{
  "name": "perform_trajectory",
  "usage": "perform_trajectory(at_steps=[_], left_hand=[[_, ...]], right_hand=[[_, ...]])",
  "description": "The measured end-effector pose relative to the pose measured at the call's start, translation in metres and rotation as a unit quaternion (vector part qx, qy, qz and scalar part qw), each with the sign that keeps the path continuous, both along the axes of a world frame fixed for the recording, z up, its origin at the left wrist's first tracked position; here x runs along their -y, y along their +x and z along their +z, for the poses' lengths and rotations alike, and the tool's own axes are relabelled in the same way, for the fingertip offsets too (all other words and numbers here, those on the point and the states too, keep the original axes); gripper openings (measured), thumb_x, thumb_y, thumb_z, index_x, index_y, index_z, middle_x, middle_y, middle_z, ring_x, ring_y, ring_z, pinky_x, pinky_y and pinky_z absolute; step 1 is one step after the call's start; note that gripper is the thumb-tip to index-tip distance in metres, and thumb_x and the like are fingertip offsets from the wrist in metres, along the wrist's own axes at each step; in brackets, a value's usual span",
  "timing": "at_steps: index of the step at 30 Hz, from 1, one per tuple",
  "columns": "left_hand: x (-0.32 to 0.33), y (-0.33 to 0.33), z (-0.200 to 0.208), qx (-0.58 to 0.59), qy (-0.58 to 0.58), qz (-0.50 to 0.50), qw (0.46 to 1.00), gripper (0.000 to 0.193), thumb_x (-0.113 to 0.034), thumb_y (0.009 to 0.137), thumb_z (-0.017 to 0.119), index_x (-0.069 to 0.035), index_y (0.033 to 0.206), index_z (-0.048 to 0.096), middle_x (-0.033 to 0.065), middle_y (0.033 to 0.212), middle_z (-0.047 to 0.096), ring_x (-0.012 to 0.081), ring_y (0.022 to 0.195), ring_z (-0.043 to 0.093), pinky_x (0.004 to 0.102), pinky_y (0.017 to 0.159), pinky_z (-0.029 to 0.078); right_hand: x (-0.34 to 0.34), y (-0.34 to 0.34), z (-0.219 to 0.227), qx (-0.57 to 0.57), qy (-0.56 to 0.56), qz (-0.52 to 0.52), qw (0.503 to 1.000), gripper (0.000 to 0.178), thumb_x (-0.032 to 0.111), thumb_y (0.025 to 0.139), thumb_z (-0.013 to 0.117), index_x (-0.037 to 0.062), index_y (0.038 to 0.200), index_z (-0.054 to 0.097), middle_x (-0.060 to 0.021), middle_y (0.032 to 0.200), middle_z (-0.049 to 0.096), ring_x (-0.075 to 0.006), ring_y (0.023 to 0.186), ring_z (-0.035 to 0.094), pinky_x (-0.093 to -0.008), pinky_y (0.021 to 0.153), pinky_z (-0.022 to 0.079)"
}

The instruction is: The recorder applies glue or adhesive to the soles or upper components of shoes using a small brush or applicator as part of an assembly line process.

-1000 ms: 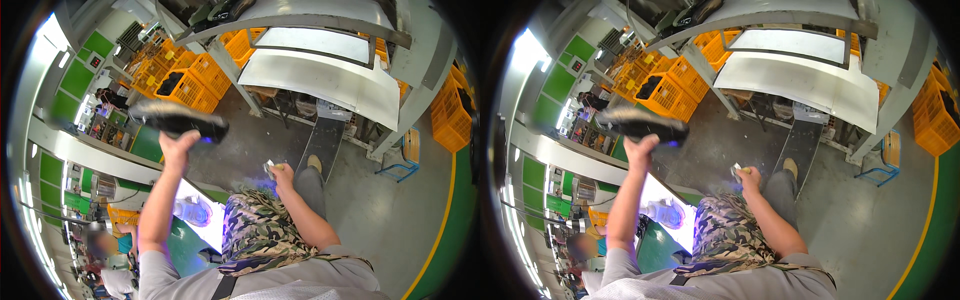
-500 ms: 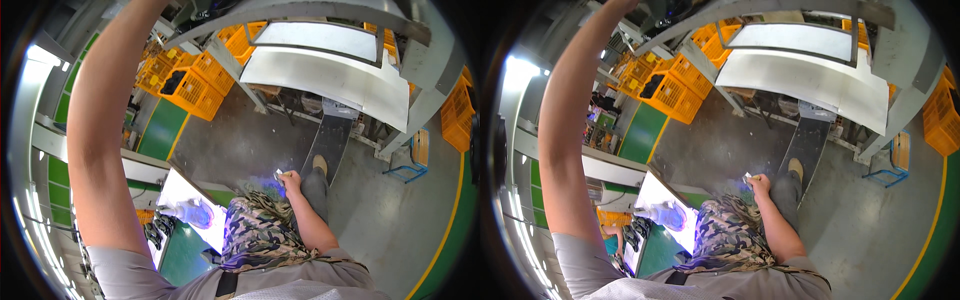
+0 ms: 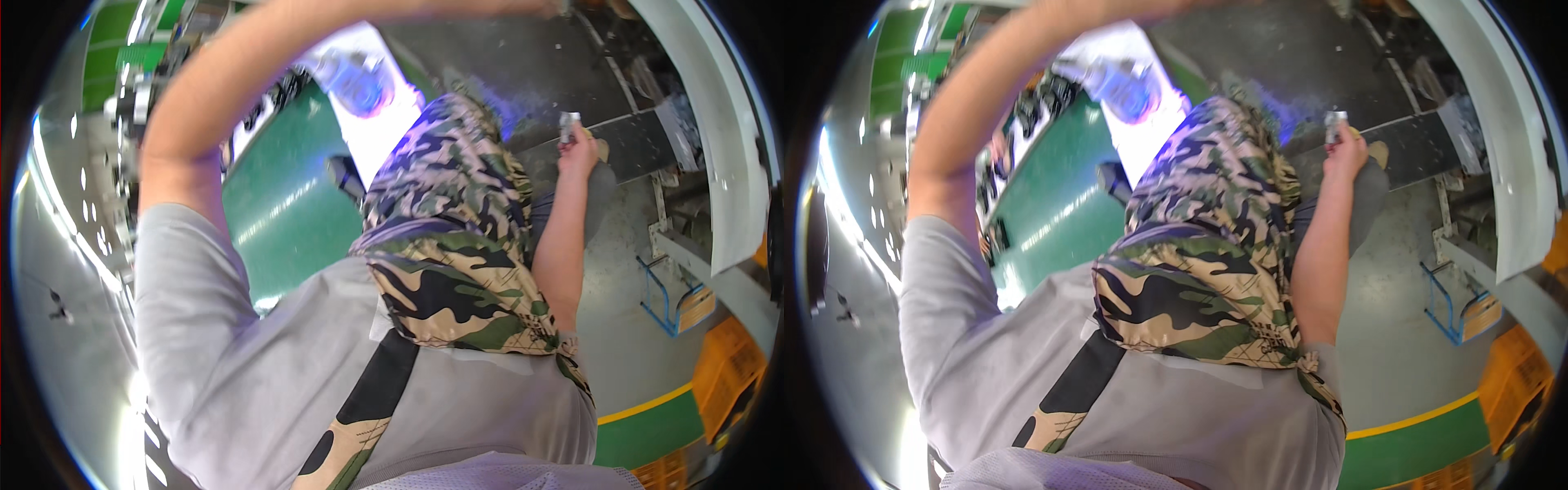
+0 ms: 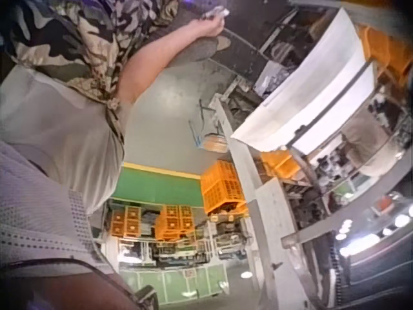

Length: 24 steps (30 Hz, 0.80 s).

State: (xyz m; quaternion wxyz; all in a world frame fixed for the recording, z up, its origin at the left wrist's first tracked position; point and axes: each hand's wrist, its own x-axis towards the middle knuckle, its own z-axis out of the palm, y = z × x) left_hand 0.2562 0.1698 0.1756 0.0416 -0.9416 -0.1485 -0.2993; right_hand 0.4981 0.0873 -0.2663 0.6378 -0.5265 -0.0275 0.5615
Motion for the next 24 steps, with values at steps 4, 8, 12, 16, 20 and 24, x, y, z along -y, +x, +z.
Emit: perform_trajectory(at_steps=[4,8,12,16,20,24], left_hand=[[0.090,-0.211,-0.155,-0.165,-0.256,0.344,0.888,0.048,-0.027,0.075,0.079,-0.010,0.118,0.066,0.0170,0.103,0.070,0.0300,0.090,0.069,0.0394,0.081,0.054],[0.231,-0.319,-0.276,-0.290,-0.484,0.474,0.676,0.064,-0.020,0.069,0.077,-0.006,0.129,0.058,0.0163,0.127,0.062,0.0320,0.116,0.060,0.0432,0.100,0.047],[0.278,-0.326,-0.340,-0.413,-0.287,0.396,0.768,0.065,-0.018,0.075,0.071,-0.006,0.136,0.051,0.0150,0.142,0.049,0.0330,0.135,0.043,0.0512,0.111,0.034],[0.260,-0.335,-0.360,-0.531,-0.300,0.288,0.739,0.062,-0.018,0.077,0.068,-0.004,0.135,0.050,0.0143,0.138,0.048,0.0346,0.136,0.037,0.0547,0.113,0.028],[0.249,-0.358,-0.363,-0.531,-0.355,0.312,0.703,0.053,-0.015,0.073,0.072,-0.004,0.122,0.056,0.0129,0.126,0.056,0.0347,0.128,0.046,0.0526,0.109,0.034],[0.286,-0.422,-0.377,-0.421,-0.488,0.487,0.590,0.050,-0.014,0.068,0.077,-0.004,0.113,0.059,0.0164,0.111,0.066,0.0353,0.108,0.063,0.0467,0.090,0.052]], right_hand=[[-0.008,-0.009,0.012,0.007,-0.027,0.080,0.996,0.018,0.017,0.085,0.073,0.0085,0.095,0.061,-0.0067,0.082,0.066,-0.0187,0.061,0.063,-0.0296,0.048,0.043],[-0.003,-0.015,0.013,0.019,-0.060,0.100,0.993,0.013,0.019,0.086,0.071,0.0098,0.092,0.064,-0.0050,0.085,0.067,-0.0197,0.071,0.065,-0.0336,0.056,0.044],[-0.020,-0.058,0.038,0.075,-0.045,0.151,0.985,0.013,0.017,0.085,0.072,0.0085,0.091,0.065,-0.0035,0.078,0.064,-0.0173,0.063,0.061,-0.0303,0.052,0.044],[-0.043,-0.148,0.084,0.137,-0.002,0.229,0.964,0.012,0.007,0.081,0.072,0.0051,0.091,0.065,-0.0038,0.076,0.063,-0.0138,0.060,0.059,-0.0258,0.048,0.044],[-0.054,-0.224,0.105,0.257,0.099,0.323,0.906,0.016,0.002,0.075,0.076,0.0014,0.089,0.067,-0.0041,0.076,0.064,-0.0111,0.062,0.058,-0.0244,0.054,0.046],[-0.057,-0.295,0.105,0.401,0.190,0.401,0.802,0.016,0.008,0.073,0.080,0.0013,0.081,0.068,-0.0021,0.076,0.067,-0.0088,0.068,0.061,-0.0253,0.063,0.050]])
